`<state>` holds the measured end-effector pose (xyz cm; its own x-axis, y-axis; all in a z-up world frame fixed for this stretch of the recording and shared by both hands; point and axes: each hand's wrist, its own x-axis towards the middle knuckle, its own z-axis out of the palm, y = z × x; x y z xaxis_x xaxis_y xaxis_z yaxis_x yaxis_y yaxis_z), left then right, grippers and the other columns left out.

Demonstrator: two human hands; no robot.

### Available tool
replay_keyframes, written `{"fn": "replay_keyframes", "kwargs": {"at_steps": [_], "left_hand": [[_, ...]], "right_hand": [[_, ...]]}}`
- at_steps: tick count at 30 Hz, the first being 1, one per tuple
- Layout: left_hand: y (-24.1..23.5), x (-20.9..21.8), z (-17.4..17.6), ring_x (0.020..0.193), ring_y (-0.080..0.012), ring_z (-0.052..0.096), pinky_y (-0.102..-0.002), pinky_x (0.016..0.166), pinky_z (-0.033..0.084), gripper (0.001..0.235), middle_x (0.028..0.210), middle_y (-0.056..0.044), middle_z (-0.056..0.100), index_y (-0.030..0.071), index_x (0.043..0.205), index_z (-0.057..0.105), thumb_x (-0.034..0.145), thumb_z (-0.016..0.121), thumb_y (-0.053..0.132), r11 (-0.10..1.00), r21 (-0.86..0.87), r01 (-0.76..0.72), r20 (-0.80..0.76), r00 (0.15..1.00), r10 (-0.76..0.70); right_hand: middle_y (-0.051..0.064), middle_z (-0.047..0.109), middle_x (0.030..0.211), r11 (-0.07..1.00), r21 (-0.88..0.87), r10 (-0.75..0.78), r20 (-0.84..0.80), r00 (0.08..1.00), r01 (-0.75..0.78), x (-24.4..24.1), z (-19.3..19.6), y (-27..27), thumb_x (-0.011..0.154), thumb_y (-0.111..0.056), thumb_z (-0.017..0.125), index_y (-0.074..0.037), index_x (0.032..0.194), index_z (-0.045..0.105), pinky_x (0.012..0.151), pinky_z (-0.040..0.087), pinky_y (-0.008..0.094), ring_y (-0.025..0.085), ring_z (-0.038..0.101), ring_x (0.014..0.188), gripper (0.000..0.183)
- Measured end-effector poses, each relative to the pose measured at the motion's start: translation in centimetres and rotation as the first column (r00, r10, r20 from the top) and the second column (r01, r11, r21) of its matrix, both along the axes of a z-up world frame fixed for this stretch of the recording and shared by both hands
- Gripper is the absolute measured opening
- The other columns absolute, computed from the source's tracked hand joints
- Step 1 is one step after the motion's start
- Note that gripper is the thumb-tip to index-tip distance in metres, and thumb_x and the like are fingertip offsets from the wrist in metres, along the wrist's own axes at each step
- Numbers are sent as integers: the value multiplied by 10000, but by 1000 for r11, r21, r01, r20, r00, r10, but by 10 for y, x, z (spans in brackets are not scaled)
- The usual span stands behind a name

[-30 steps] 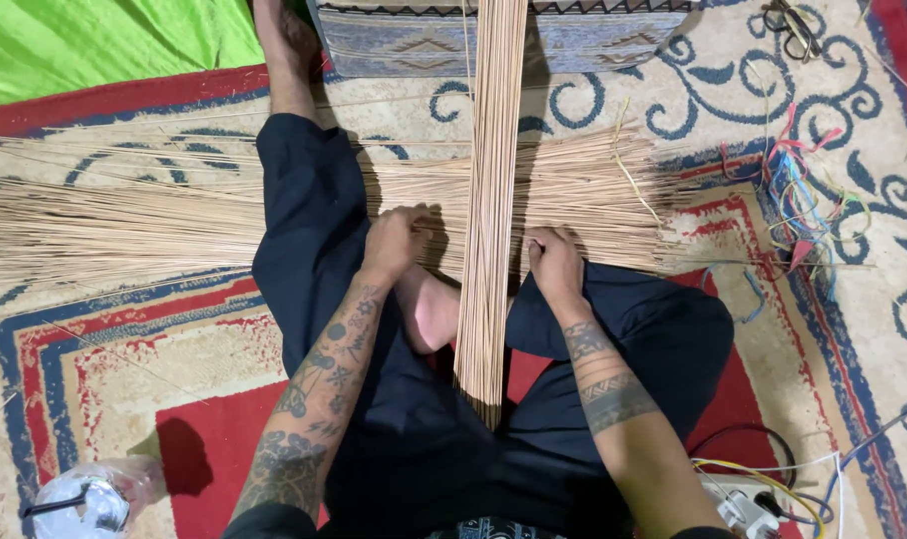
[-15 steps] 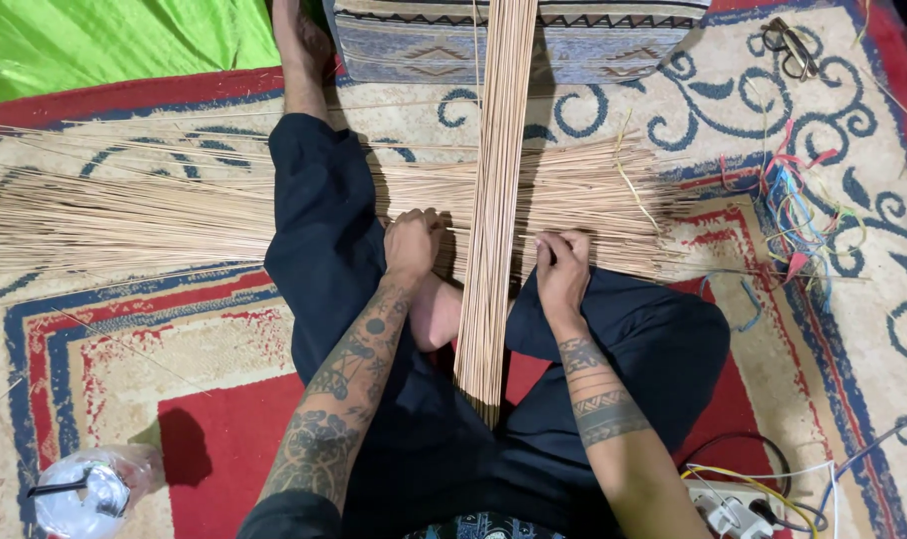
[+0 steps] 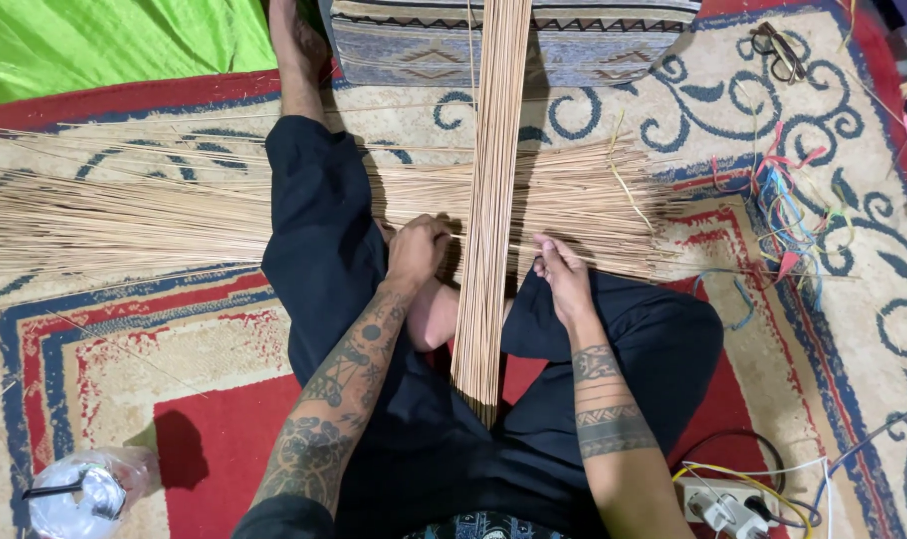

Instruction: The person weaves thin wooden sticks into a bundle or mat by hand.

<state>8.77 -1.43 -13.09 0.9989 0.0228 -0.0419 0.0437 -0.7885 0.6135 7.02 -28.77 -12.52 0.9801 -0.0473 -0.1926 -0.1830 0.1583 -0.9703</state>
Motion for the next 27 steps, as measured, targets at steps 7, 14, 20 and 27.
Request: {"fn": "replay_keyframes", "kwargs": {"at_steps": [7, 14, 20, 27], "left_hand": [[-1, -8, 22, 1090, -424, 697, -572, 959, 550, 428, 1140, -166, 730, 237, 1377, 546, 978, 647, 352, 983, -124, -138, -107, 986, 125], [11, 26, -39, 785, -197, 774, -284, 662, 641, 203, 929, -112, 759, 86, 1170, 668, 986, 657, 170, 434, -749, -501, -312, 844, 437], [5, 8, -17, 1050, -345, 713, -485, 841, 588, 204, 1000, -56, 784, 343, 1083, 792, 909, 700, 394, 939, -232, -253, -154, 963, 222], [-5, 17, -26, 1255, -236, 640, -409, 1092, 452, 519, 1207, -24, 755, 289, 1413, 498, 918, 651, 288, 779, -557, -289, -264, 950, 165]], "right_hand": [[3, 612, 791, 876, 152, -451, -85, 889, 459, 23, -29, -32, 1099, -343, 499, -75, 1125, 699, 603, 471, 148, 50, 539, 630, 335], [-7, 620, 853, 847, 310, -404, -155, 902, 433, 16, -8, -30, 1040, -450, 588, -124, 1105, 671, 672, 481, 219, 102, 581, 713, 342], [-18, 614, 839, 968, 166, -178, -81, 981, 190, 9, -14, -14, 1072, -269, 579, -124, 1157, 675, 678, 529, 176, 55, 593, 691, 193], [-13, 616, 878, 921, 253, -277, -104, 955, 295, 10, -14, -25, 1103, -336, 493, -138, 1156, 662, 720, 506, 203, 82, 595, 727, 267]]}}
